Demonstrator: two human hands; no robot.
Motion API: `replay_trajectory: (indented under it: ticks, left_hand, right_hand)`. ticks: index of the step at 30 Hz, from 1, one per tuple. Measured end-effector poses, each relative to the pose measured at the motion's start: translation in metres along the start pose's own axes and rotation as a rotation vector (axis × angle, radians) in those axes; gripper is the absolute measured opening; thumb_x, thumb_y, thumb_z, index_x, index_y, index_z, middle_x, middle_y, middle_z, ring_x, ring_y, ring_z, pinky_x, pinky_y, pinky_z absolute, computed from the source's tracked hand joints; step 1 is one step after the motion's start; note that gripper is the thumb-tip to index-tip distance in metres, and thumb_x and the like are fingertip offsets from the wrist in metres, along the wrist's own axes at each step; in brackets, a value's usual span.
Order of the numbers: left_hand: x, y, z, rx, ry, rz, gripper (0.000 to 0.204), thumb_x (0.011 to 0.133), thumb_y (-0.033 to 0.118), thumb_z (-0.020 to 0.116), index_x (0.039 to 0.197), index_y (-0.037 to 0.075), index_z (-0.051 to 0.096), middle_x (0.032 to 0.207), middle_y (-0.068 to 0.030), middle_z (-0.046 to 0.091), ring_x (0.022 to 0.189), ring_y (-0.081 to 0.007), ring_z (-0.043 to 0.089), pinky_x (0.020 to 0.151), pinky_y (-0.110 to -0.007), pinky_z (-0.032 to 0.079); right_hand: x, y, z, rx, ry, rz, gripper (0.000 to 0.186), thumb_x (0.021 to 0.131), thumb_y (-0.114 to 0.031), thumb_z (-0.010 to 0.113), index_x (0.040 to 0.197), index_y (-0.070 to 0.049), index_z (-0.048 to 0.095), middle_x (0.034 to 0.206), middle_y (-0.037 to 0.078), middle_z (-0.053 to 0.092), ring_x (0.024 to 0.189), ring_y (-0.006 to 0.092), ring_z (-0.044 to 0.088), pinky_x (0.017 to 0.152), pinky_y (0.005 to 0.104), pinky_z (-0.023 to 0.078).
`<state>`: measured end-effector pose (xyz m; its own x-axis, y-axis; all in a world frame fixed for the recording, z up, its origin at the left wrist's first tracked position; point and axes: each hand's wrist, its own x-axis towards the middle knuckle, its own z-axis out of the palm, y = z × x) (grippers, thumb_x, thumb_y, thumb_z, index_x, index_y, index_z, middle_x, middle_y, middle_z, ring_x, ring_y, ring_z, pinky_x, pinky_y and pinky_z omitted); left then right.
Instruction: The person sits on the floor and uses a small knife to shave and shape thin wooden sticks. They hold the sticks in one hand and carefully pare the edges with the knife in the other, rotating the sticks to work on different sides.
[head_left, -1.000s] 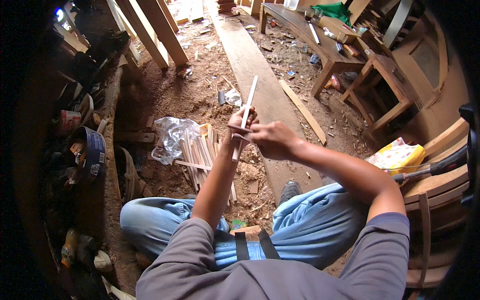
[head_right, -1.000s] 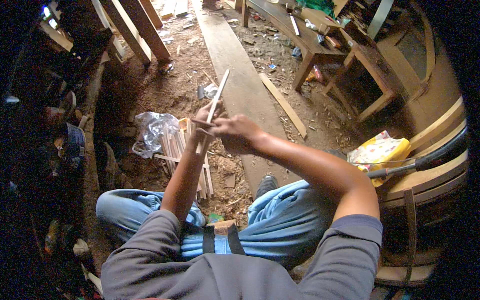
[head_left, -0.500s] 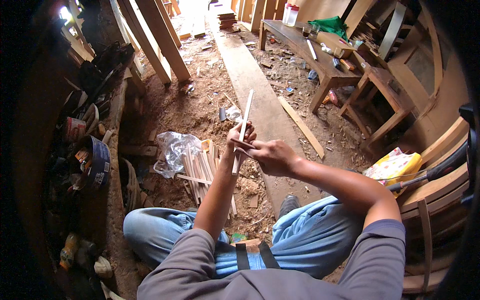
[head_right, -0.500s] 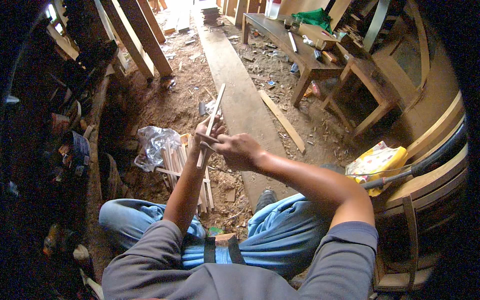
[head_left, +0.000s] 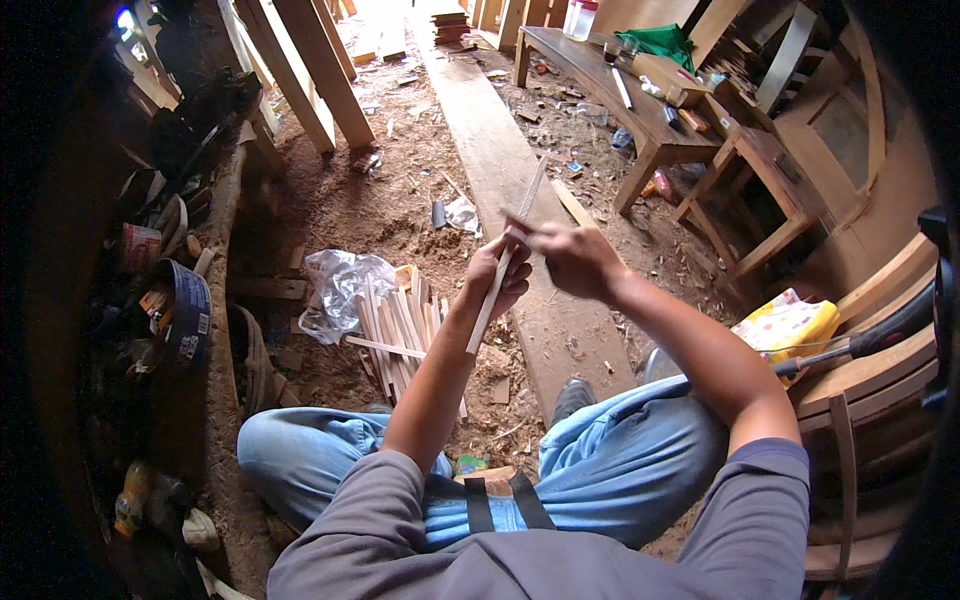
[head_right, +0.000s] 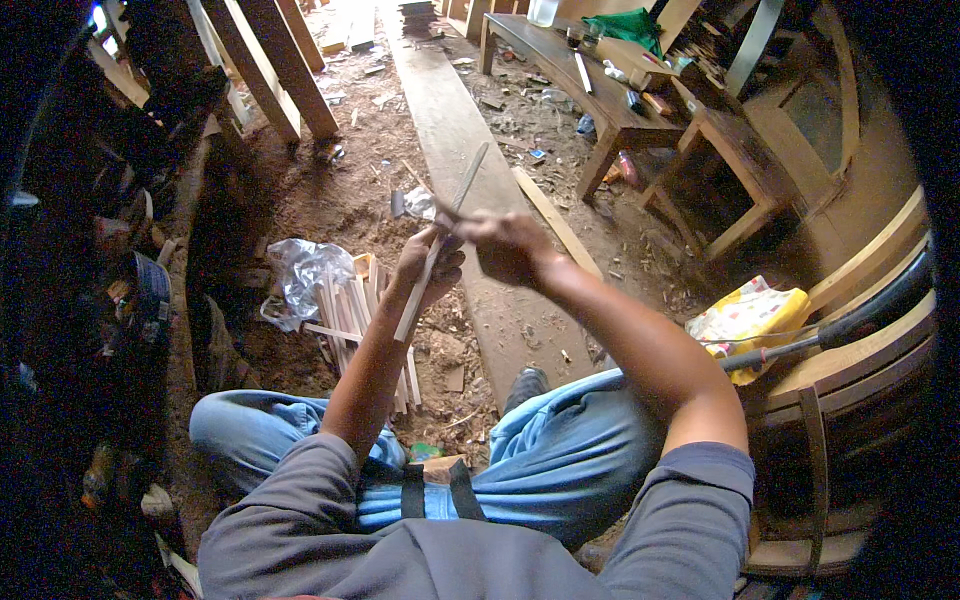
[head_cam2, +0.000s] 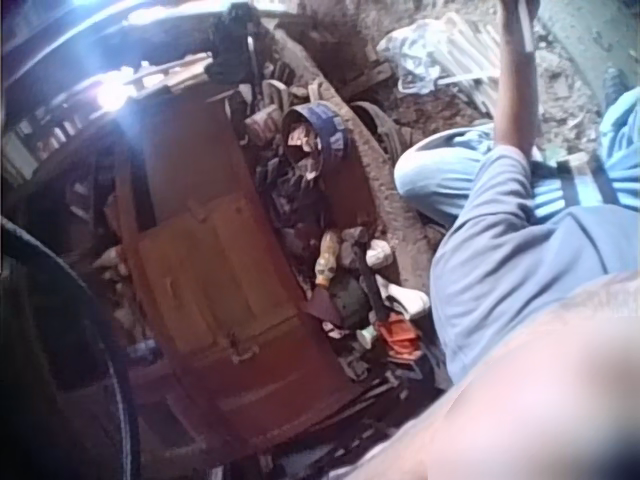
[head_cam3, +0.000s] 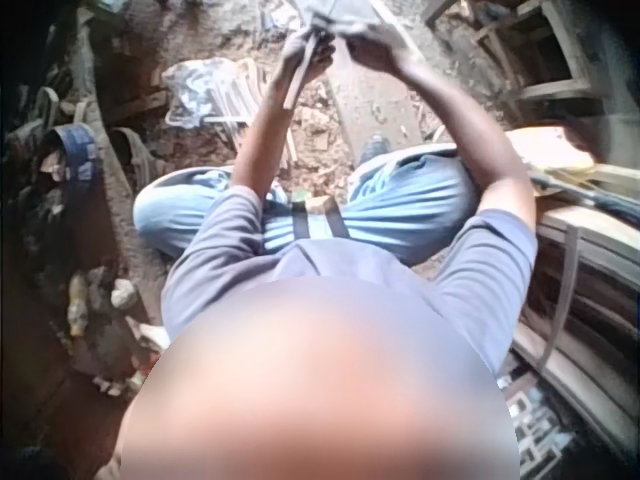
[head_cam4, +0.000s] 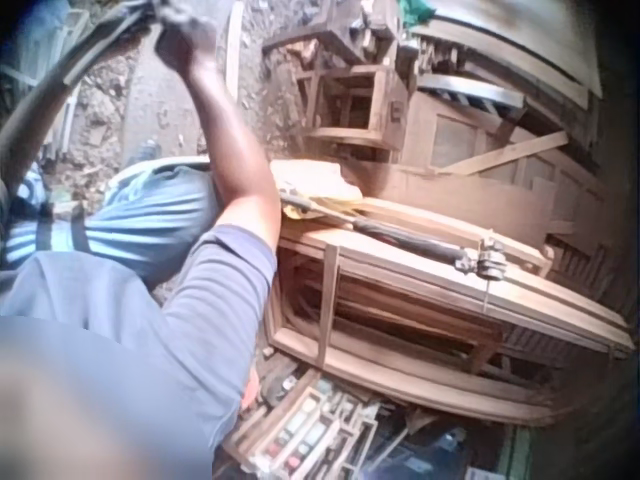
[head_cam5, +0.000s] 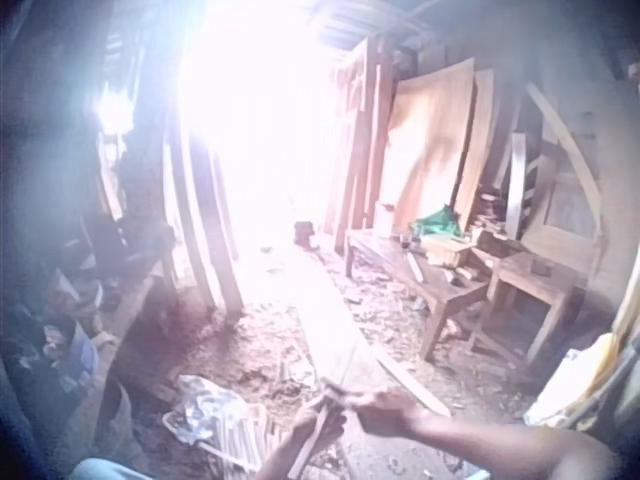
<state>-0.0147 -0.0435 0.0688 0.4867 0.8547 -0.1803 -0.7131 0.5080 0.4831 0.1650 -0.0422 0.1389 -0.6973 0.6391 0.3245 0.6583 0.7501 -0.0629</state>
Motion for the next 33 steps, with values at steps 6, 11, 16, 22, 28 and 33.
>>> replay_trajectory:
  ticks: [6, 11, 16, 22, 28, 33]
  left_hand:
    - [0.002, -0.006, -0.003, 0.053, -0.118, -0.154, 0.030, 0.104, 0.038, 0.046, 0.088, 0.016, 0.056, 0.059, 0.0055, 0.043, 0.042, -0.0093, 0.039, 0.036, -0.025, 0.031]
    - [0.000, -0.001, -0.005, 0.212, -0.172, -0.092, 0.031, 0.104, 0.042, 0.046, 0.087, 0.017, 0.054, 0.063, 0.0073, 0.043, 0.044, -0.0075, 0.039, 0.037, -0.024, 0.028]
    - [-0.001, -0.001, -0.003, 0.317, -0.022, -0.127, 0.029, 0.101, 0.045, 0.053, 0.093, 0.017, 0.058, 0.069, 0.0065, 0.048, 0.048, -0.0085, 0.042, 0.040, -0.024, 0.032]
    - [0.000, -0.006, -0.006, 0.323, -0.055, -0.145, 0.024, 0.097, 0.040, 0.060, 0.094, 0.016, 0.060, 0.074, 0.0059, 0.052, 0.054, -0.0085, 0.044, 0.046, -0.024, 0.034]
    - [0.000, -0.007, 0.002, 0.315, -0.014, -0.113, 0.031, 0.103, 0.044, 0.049, 0.088, 0.017, 0.057, 0.059, 0.0078, 0.042, 0.041, -0.0067, 0.035, 0.036, -0.021, 0.026]
    - [-0.007, -0.008, 0.011, 0.264, -0.011, -0.138, 0.032, 0.103, 0.044, 0.050, 0.089, 0.015, 0.056, 0.060, 0.0075, 0.042, 0.041, -0.0064, 0.035, 0.035, -0.021, 0.025]
  right_hand:
    - [-0.006, 0.005, -0.014, 0.052, -0.128, 0.085, 0.050, 0.078, 0.001, 0.054, 0.122, -0.018, 0.067, 0.097, 0.016, 0.070, 0.075, 0.0368, 0.068, 0.066, 0.0460, 0.057]
    - [0.000, 0.010, -0.011, -0.043, 0.030, 0.359, 0.061, 0.080, 0.001, 0.051, 0.136, -0.022, 0.061, 0.108, 0.017, 0.070, 0.078, 0.0364, 0.070, 0.068, 0.0442, 0.058]
    - [0.001, 0.017, -0.020, -0.011, 0.075, 0.229, 0.036, 0.081, 0.002, 0.051, 0.109, -0.013, 0.071, 0.097, 0.015, 0.070, 0.077, 0.0353, 0.070, 0.070, 0.0466, 0.059]
    - [-0.004, 0.011, -0.013, 0.041, -0.154, 0.066, 0.032, 0.078, -0.001, 0.054, 0.105, -0.009, 0.067, 0.096, 0.015, 0.068, 0.081, 0.0361, 0.069, 0.070, 0.0461, 0.057]
    - [-0.004, 0.016, -0.010, 0.017, 0.080, 0.255, 0.033, 0.080, 0.001, 0.051, 0.106, -0.009, 0.068, 0.102, 0.016, 0.070, 0.073, 0.0354, 0.069, 0.067, 0.0444, 0.058]
    - [-0.006, 0.028, -0.021, -0.059, 0.031, 0.273, 0.055, 0.085, -0.001, 0.046, 0.134, -0.023, 0.053, 0.098, 0.013, 0.069, 0.076, 0.0316, 0.071, 0.062, 0.0426, 0.059]
